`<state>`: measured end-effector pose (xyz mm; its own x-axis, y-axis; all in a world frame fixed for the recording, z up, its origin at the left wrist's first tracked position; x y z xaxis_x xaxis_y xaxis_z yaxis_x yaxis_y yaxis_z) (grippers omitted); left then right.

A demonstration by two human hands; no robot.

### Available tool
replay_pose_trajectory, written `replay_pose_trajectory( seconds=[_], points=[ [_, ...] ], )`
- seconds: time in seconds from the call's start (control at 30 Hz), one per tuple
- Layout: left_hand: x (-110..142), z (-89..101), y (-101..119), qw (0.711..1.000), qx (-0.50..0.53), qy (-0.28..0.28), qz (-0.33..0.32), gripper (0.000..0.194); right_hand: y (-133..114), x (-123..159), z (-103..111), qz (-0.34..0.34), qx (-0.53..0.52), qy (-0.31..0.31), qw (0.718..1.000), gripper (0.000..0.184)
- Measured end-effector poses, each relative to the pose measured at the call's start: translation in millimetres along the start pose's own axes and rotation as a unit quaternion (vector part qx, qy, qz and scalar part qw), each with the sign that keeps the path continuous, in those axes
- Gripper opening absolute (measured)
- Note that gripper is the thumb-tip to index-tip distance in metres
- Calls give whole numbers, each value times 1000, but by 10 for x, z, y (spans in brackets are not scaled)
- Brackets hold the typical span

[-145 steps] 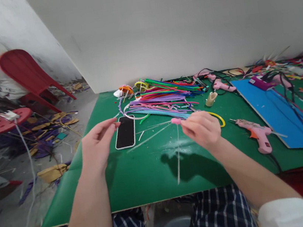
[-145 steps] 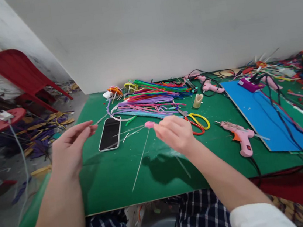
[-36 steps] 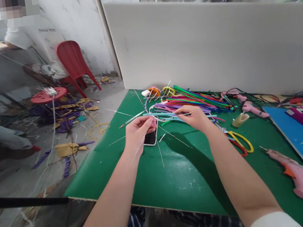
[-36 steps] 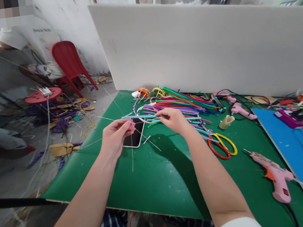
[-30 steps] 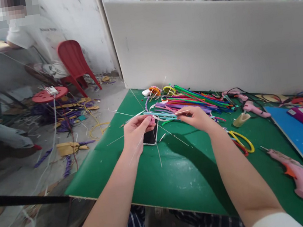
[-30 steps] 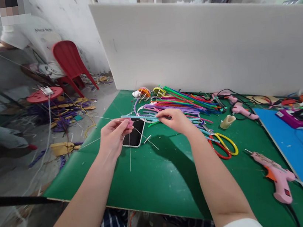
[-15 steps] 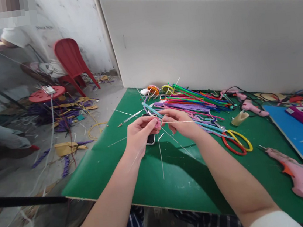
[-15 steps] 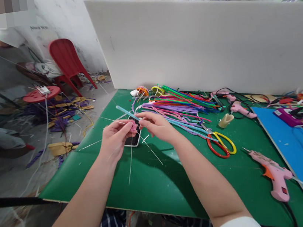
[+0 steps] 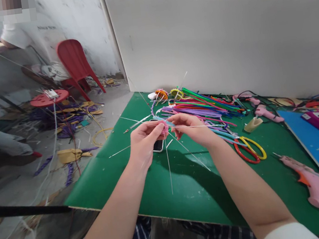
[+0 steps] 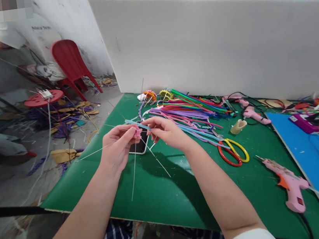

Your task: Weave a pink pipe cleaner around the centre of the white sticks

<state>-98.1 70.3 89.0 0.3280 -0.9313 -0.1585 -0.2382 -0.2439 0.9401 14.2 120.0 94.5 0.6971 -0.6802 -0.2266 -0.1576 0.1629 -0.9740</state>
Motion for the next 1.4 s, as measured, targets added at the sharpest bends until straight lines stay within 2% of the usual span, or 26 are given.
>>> replay_pose_trajectory(
  seconds=[0.13, 0.23, 0.53, 0.77, 0.93, 1.1, 1.4],
  points=[
    [5, 13, 8, 1000, 0, 9, 0, 13, -23, 2, 10, -10, 17, 32, 999, 20],
    [9, 16, 14, 1000, 5, 12, -2, 14, -100, 12, -5, 13, 49, 41, 998, 16],
    [18, 2, 30, 1000, 13, 3, -6, 20, -96, 54, -71, 19, 43, -10, 999, 26],
    [30, -15, 38, 1000, 1, 4, -18, 12, -207, 59, -47, 47, 75, 8, 996, 19],
    [38, -27, 43, 1000, -6, 3, -19, 11, -313, 83, -53, 83, 71, 51, 993, 26],
    [48, -30, 76, 1000, -7, 8, -29, 12, -408, 108, -39, 127, 65, 83, 986, 16],
    [68, -12, 135, 997, -50, 29, -58, 15, -308, 98, -58, 49, -11, 82, 995, 15]
  ],
)
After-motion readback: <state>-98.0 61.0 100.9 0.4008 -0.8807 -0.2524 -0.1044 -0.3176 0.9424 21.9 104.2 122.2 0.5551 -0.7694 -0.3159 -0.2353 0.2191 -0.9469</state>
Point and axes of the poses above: each hand's wrist, its own x-axis away from the middle knuckle, its own z-axis out of the back of the hand, y = z × x, the point moved 9 cm from there along -x, towards the middle knuckle, and after that the axes turned 6 degrees about -x, right-handed, at the moved point
